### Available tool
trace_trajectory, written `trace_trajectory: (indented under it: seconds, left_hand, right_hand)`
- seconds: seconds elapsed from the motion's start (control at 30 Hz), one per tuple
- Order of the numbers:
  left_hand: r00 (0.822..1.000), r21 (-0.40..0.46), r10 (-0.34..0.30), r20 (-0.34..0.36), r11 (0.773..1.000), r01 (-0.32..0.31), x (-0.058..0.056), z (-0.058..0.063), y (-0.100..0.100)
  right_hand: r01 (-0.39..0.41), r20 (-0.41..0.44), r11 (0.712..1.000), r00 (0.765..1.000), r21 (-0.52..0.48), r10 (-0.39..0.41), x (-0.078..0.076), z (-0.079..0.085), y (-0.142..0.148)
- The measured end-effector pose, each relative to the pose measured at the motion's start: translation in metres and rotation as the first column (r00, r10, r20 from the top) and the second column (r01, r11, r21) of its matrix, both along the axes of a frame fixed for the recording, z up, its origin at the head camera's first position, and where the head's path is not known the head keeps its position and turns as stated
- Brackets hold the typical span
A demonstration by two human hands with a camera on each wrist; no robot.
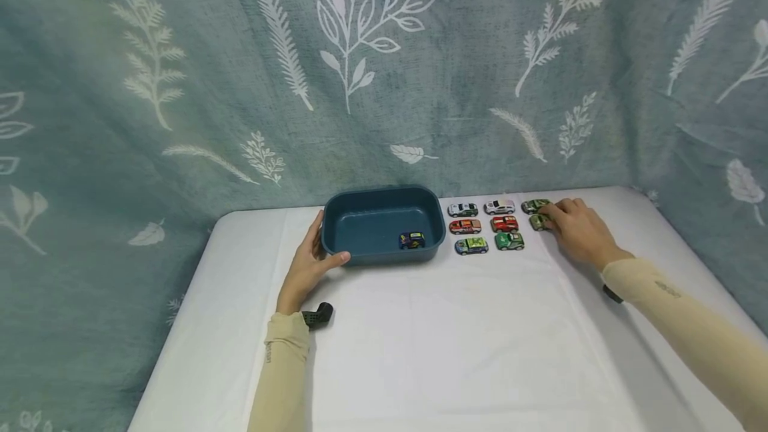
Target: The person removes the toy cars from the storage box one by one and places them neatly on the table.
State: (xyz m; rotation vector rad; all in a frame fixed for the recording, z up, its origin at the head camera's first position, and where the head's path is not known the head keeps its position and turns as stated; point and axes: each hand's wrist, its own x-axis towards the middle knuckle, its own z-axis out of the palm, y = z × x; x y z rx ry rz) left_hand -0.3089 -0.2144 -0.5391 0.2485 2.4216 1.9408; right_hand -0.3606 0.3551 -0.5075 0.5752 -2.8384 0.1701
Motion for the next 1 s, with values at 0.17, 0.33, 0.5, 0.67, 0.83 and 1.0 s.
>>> trace_trajectory:
  seconds: [0.17,0.33,0.5,0.67,0.83,1.0]
  left_hand:
    - [1.0,-0.015,0.004,-0.014,1.0,-0.004,0.0,0.0,0.003]
    - [1.0,-0.018,0.003,-0.007,1.0,-0.003,0.0,0.0,0.006]
    - [1.0,-0.015,-0.001,-0.011,1.0,0.001,-0.001,0.001,0.006]
    - [1.0,-0.019,-0.001,-0.009,1.0,0.001,-0.003,0.002,0.006]
    - [1.0,-0.022,-0.003,-0.006,1.0,0.003,-0.003,0.001,0.005]
    - [1.0,-0.002,0.009,0.001,1.0,-0.009,0.0,0.001,0.004]
  right_hand:
    - [0.014,-0.002,1.0,1.0,-0.016,-0.014,0.003,-0.005,0.004]
    - [0.061,-0.03,0.997,0.998,-0.04,-0.062,0.007,-0.003,0.004]
    - [0.086,-0.045,0.988,0.995,-0.127,-0.092,0.01,0.01,-0.012]
    - [0.05,0.006,0.968,0.999,-0.245,-0.05,0.008,0.025,-0.051]
    - [-0.054,0.031,0.93,0.997,-0.363,0.07,0.004,0.033,-0.111]
    - [-0.12,0.101,0.917,0.98,-0.38,0.17,-0.002,0.043,-0.178]
